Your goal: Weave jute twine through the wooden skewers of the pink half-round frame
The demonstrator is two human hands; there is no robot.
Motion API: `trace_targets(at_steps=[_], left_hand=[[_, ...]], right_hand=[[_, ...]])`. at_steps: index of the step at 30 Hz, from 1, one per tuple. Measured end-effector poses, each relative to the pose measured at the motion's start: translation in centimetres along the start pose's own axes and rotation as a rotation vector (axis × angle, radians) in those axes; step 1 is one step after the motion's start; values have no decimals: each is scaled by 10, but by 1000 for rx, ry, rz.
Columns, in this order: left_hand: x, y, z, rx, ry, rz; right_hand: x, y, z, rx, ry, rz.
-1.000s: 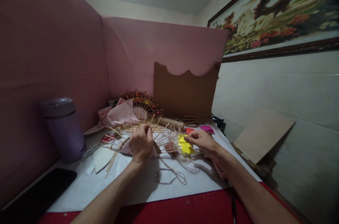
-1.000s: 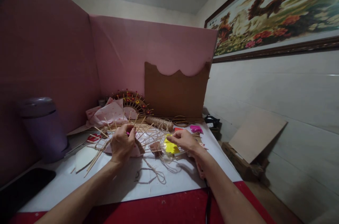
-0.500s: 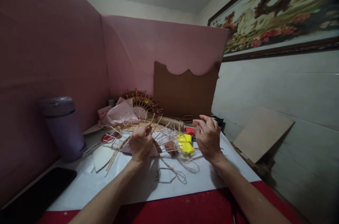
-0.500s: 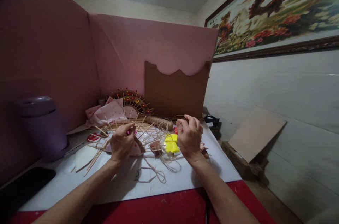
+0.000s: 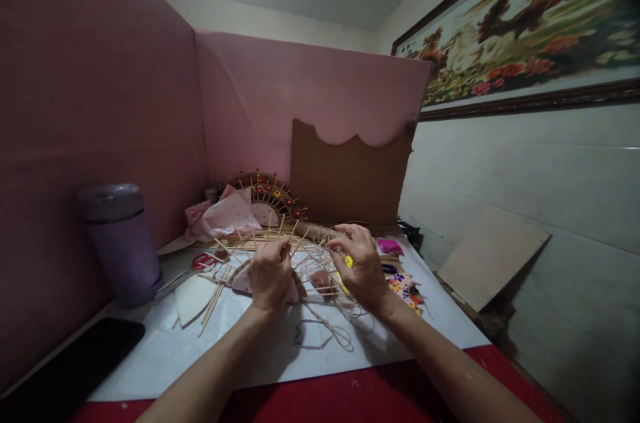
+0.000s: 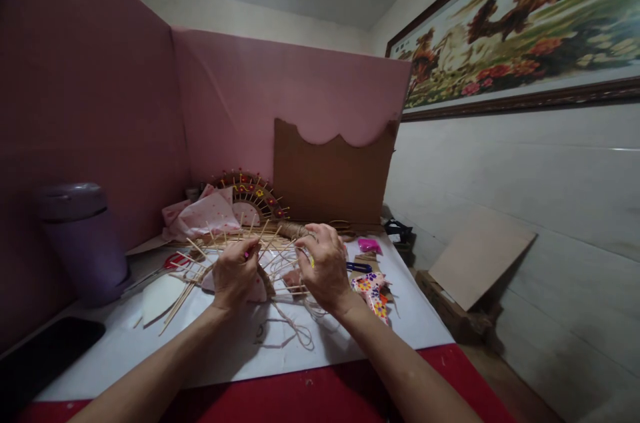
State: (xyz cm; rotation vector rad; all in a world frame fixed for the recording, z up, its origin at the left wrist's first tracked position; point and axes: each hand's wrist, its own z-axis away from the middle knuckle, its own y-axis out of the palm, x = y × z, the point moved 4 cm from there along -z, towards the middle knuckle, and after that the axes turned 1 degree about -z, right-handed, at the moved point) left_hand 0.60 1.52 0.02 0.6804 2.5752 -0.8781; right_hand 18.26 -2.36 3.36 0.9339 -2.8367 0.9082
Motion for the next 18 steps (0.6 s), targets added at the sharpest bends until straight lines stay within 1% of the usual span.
trace_targets(at_steps=[4,9,14,18], left_hand=[[1,1,1,11,7,-2],[0,1,0,25,18,13],[-1,2,1,27,17,23],[-1,3,1,20,10,25]], right_hand=[[13,13,-14,55,-55,17],[19,26,-27,77,-41,43],[19,30,-24,42,-27,54],[16,33,-19,92,-67,89]])
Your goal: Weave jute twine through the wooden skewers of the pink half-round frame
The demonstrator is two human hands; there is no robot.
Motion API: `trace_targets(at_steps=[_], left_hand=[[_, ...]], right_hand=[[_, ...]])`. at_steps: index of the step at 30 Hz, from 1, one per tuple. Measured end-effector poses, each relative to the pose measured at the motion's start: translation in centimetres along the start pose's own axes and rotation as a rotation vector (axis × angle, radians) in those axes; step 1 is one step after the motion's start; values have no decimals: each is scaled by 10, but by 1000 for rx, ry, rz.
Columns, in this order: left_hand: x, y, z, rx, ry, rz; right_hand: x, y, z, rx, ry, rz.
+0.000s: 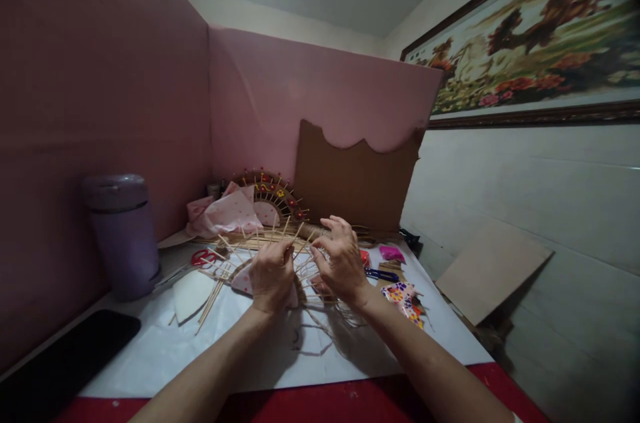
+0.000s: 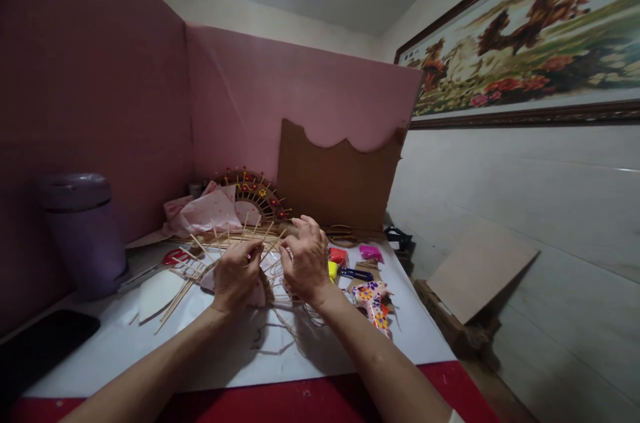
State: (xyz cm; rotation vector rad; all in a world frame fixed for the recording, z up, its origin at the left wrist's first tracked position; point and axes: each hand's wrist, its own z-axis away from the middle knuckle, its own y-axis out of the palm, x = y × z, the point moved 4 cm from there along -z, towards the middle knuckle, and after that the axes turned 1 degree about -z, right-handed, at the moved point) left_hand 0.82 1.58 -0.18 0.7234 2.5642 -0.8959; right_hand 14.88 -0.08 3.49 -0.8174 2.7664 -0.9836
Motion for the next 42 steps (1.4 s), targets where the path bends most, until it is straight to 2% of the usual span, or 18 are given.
trace_targets(at_steps=[8,28,42], left_hand=[[0,1,1,-6,12,8],[3,3,1,-9,-32,21],[2,2,1,-9,-15,39]], right_hand=[[0,11,0,107,44,25],[-1,9,0,52,119,-9],[-3,11,3,18,111,-7]])
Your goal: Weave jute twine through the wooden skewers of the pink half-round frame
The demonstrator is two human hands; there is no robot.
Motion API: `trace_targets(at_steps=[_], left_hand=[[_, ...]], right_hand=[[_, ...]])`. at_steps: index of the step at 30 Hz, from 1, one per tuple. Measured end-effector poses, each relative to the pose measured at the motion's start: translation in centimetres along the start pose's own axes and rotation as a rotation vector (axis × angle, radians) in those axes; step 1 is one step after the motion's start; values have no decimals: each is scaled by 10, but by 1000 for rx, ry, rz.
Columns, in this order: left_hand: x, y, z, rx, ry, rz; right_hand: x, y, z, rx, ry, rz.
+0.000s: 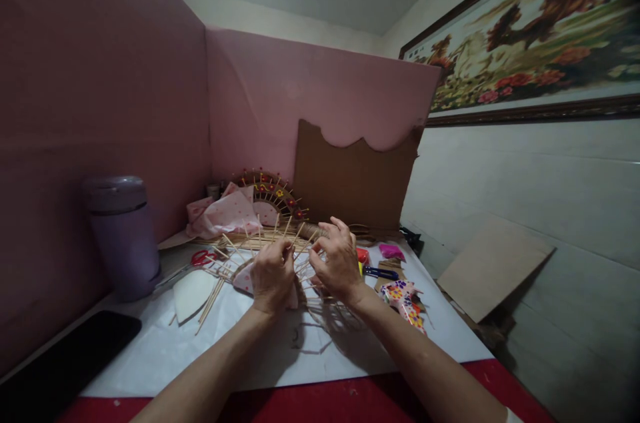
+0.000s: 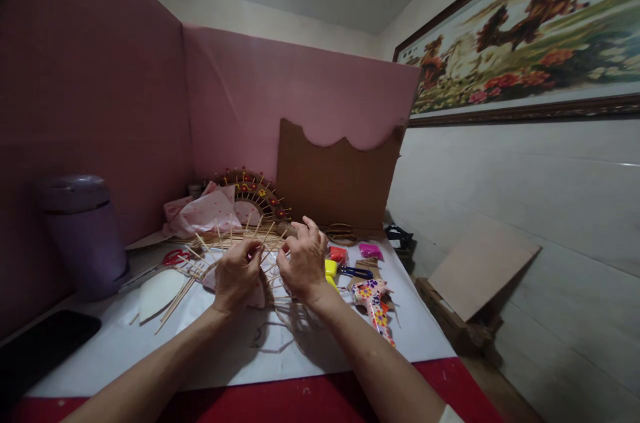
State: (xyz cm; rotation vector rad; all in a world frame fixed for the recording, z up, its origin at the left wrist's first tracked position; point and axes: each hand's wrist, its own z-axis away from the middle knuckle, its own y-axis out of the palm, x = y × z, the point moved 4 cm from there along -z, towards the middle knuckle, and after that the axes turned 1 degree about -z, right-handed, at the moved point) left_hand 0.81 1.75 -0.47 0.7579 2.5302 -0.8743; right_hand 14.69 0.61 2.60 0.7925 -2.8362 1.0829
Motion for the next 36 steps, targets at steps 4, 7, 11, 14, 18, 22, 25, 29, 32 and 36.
trace_targets(at_steps=[4,7,11,14,18,22,25,29,32,36], left_hand=[[2,2,0,-7,1,9],[2,3,0,-11,4,15],[2,2,1,-15,7,21],[1,1,1,-13,13,27],[1,1,0,-7,17,34],[1,1,1,-1,20,38],[1,1,2,-5,16,37],[1,1,2,-10,16,34],[1,2,1,-12,20,37],[2,2,1,-16,22,38]], right_hand=[[0,1,1,-5,2,-4],[0,1,1,-6,0,-6],[1,0,0,0,4,-10],[1,-1,0,4,11,-18],[1,1,1,14,19,-24],[0,2,1,13,15,-35],[0,2,1,12,18,-38],[0,2,2,13,15,-32],[0,2,2,16,6,-24],[0,1,1,0,12,-29]])
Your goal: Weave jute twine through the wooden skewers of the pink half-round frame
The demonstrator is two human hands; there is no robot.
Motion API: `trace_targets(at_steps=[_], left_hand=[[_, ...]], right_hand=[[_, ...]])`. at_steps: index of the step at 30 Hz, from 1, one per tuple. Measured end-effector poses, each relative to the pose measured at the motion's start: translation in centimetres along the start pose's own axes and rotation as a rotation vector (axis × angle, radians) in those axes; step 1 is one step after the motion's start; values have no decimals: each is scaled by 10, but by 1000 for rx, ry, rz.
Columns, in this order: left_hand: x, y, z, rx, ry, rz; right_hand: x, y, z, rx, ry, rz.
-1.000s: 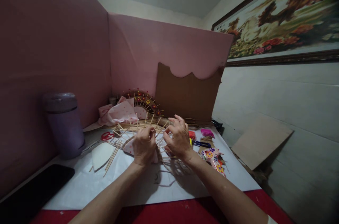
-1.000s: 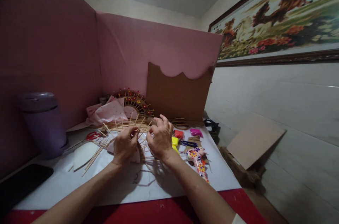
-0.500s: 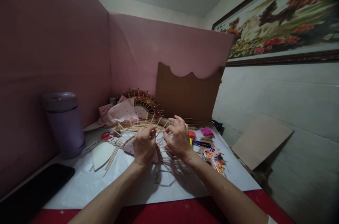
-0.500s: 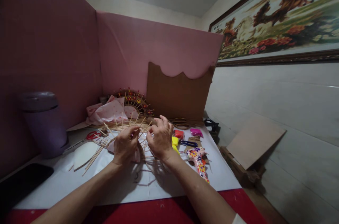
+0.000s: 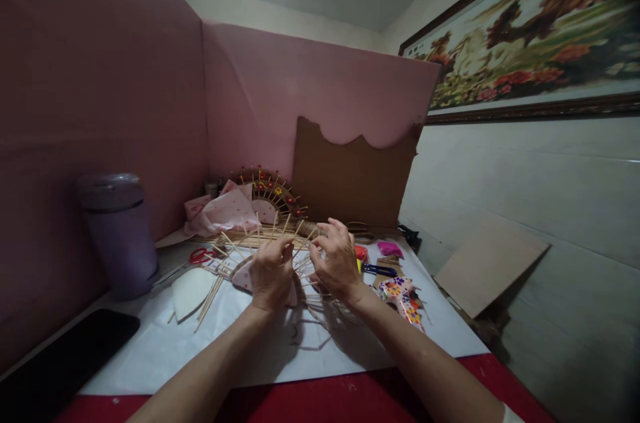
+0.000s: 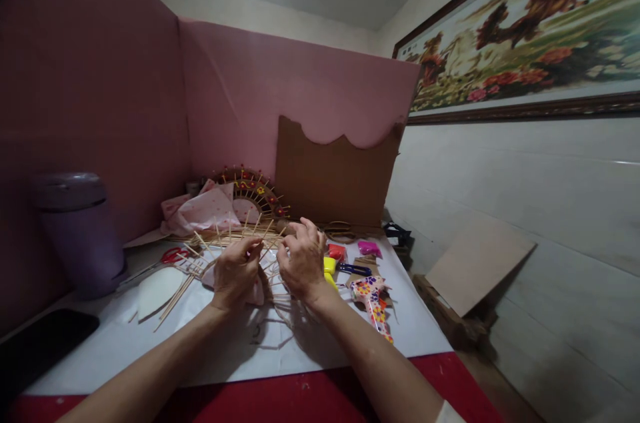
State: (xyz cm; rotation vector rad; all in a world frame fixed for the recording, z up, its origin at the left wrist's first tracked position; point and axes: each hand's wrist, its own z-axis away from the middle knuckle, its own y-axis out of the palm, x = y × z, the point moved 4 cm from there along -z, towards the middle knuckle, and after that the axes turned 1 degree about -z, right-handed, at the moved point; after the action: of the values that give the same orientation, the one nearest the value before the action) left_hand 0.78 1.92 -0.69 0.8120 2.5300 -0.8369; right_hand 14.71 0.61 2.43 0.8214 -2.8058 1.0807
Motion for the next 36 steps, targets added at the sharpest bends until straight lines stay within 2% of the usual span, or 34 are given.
trace_targets(at_steps=[4,9,15,19,20,22,24,27,30,33,36], left_hand=[[0,0,0,-3,-2,-1],[-3,-2,0,-10,-9,-6],[-1,0,-1,7,-3,20],[0,2,-2,21,-7,47],[0,2,-3,19,2,41],[0,2,-3,16,17,45],[0,2,-3,7,22,46],[2,1,-2,-2,21,53],[1,1,-1,2,26,54],[-1,-1,-1,3,34,38],[-2,-2,0,8,34,31]], right_hand=[[-5,-12,-2,-51,22,-5],[-26,-46,4,-151,68,-5],[-82,-92,27,-167,119,57],[-127,-121,45,-173,312,68],[-134,-124,51,-132,356,66],[-137,-123,62,39,411,65],[-130,-114,76,258,433,73],[-115,-101,95,459,504,196],[-105,-88,108,541,540,264],[-107,-79,114,589,605,289],[-115,-78,116,558,686,204]])
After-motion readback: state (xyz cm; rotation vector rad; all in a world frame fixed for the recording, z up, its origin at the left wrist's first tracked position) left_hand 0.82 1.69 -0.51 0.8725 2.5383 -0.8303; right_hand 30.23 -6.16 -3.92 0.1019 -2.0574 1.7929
